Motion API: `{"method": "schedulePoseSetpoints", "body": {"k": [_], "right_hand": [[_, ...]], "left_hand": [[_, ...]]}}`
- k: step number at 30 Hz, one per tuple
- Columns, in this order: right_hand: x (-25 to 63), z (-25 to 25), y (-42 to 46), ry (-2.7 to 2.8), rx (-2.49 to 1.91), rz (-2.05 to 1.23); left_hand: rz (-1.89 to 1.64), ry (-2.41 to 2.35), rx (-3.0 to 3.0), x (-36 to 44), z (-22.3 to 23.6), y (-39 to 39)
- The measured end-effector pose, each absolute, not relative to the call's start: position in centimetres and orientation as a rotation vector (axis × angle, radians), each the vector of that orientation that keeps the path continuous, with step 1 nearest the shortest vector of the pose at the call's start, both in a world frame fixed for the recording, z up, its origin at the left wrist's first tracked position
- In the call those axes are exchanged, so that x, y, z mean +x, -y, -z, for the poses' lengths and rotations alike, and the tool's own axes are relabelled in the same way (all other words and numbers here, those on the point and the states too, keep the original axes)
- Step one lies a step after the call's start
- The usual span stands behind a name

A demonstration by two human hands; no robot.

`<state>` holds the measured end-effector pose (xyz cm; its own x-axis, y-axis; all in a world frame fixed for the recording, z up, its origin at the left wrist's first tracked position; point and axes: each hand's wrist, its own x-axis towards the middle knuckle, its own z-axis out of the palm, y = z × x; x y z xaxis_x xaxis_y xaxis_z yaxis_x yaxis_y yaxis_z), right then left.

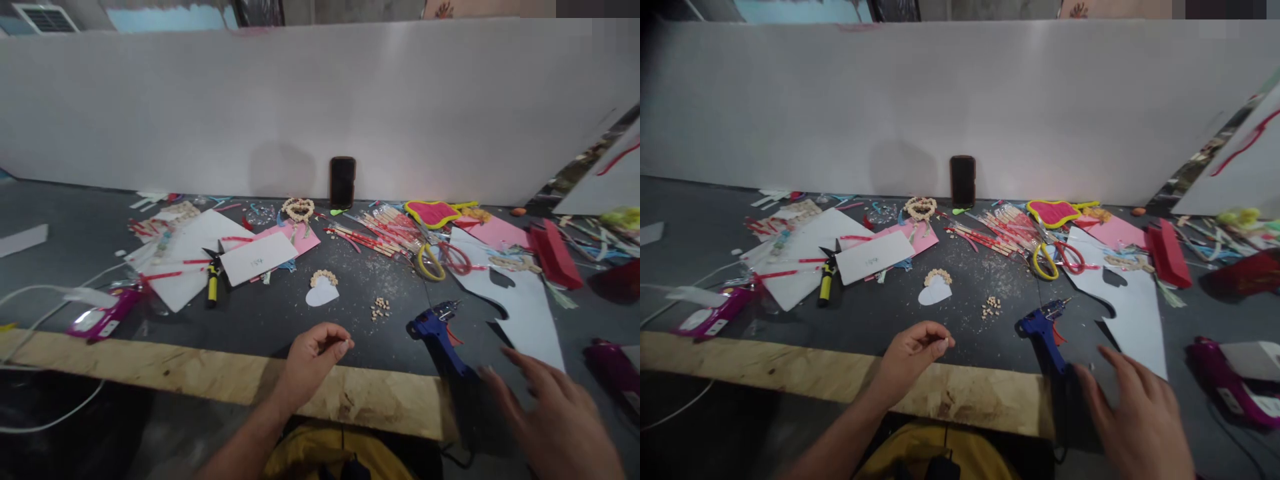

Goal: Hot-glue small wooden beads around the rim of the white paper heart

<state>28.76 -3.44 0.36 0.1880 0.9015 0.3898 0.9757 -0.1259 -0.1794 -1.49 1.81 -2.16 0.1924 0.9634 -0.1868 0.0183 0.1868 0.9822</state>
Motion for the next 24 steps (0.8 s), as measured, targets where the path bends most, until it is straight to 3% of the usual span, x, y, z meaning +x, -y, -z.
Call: {"method": "schedulePoseSetpoints", "body": {"k": [10, 14, 18, 21, 24], "right_hand": [[26.4, 4.2, -0.2, 1.917, -2.123, 0.239], [26.4, 2.0, 0.0, 1.720, -2.178, -0.063], [25.4, -0.4, 1.3, 1.357, -1.867, -0.460], [23.8, -0.8, 2.5, 1.198, -1.677, -0.772], [22.0, 0.1, 3.6, 1.220, -1.662, -0.877]], "left_hand": [[-0.991, -1.123, 1.037, -1.2, 2.2, -2.2], [-0.994, -1.146, 1.064, -0.9, 2.4, -2.4], [-1.014, -1.146, 1.008, -0.5, 2.5, -2.6], [-1.016, -1.150, 1.022, -0.3, 2.6, -2.7], [-1.024, -1.152, 1.036, -0.1, 2.6, -2.9]]}}
